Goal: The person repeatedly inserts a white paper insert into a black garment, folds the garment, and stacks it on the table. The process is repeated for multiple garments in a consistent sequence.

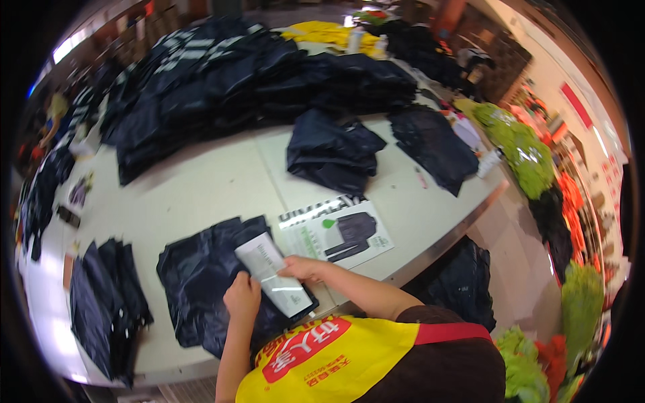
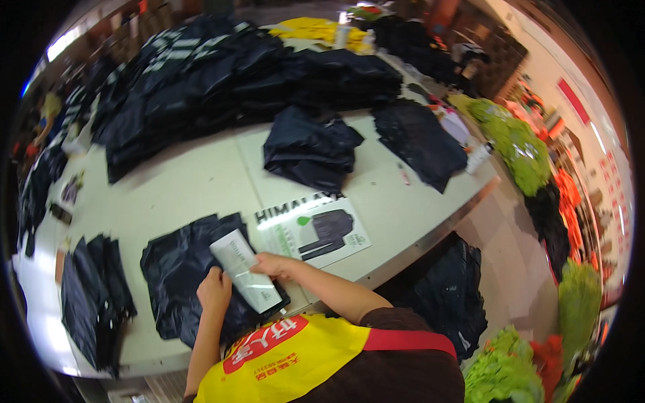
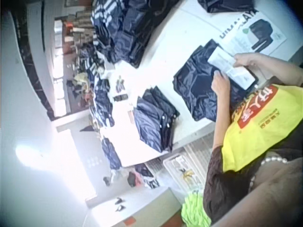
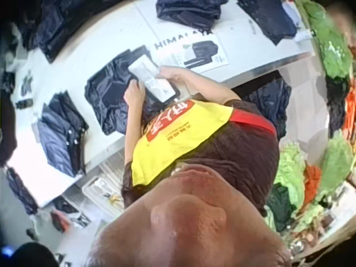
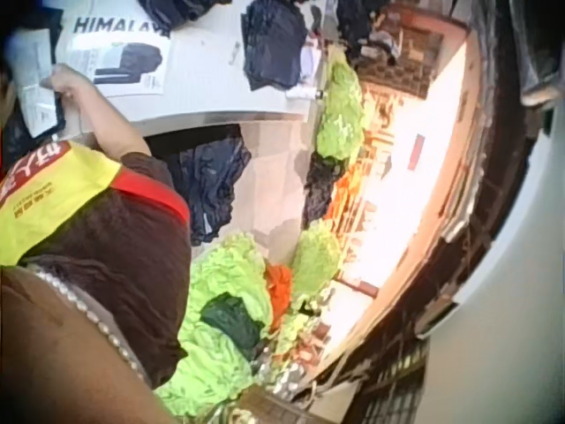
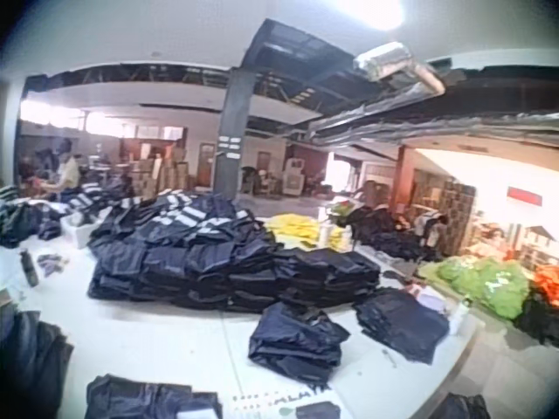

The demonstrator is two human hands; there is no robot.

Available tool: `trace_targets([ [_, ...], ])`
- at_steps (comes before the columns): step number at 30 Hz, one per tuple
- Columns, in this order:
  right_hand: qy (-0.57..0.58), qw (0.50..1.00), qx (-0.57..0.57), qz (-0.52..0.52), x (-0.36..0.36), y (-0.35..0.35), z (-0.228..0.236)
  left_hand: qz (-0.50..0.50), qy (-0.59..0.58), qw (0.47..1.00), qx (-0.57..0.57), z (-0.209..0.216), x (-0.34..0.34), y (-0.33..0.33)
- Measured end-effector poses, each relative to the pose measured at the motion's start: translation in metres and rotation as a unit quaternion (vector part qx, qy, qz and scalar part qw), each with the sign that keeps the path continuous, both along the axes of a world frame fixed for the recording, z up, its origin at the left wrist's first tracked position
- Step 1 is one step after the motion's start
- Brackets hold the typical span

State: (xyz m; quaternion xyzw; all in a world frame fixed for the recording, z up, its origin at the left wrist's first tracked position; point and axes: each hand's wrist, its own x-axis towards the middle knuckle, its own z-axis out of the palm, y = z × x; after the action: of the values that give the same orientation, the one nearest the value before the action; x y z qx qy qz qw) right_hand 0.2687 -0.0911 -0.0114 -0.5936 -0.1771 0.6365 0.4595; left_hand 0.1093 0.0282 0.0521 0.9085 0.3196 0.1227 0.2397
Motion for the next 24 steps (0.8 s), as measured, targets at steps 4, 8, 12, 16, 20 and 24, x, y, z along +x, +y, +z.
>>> trace_targets([
  [4,0.001,0.998,0.058,-0.011,-0.034,0.042,-0.007,-0.02,-0.047,0.998,-0.026,0.003,0.004,-0.009],
  [8,-0.019,0.992,0.075,-0.095,-0.062,0.07,-0.031,0.007,-0.057,0.991,-0.119,-0.009,-0.003,0.005],
  [12,0.042,0.989,0.049,-0.133,-0.059,0.066,-0.018,0.049,-0.03,0.995,-0.083,-0.011,-0.017,0.011],
  [16,0.081,0.972,0.098,-0.197,-0.054,0.065,-0.038,-0.004,0.083,0.993,0.083,0.001,-0.033,-0.005],
  [20,0.116,0.968,0.081,-0.207,-0.057,0.064,-0.02,-0.052,0.185,0.972,0.137,-0.007,-0.055,-0.023],
  [24,0.118,0.954,0.12,-0.249,-0.049,0.057,-0.032,-0.028,0.15,0.98,0.124,-0.015,-0.073,-0.021],
])
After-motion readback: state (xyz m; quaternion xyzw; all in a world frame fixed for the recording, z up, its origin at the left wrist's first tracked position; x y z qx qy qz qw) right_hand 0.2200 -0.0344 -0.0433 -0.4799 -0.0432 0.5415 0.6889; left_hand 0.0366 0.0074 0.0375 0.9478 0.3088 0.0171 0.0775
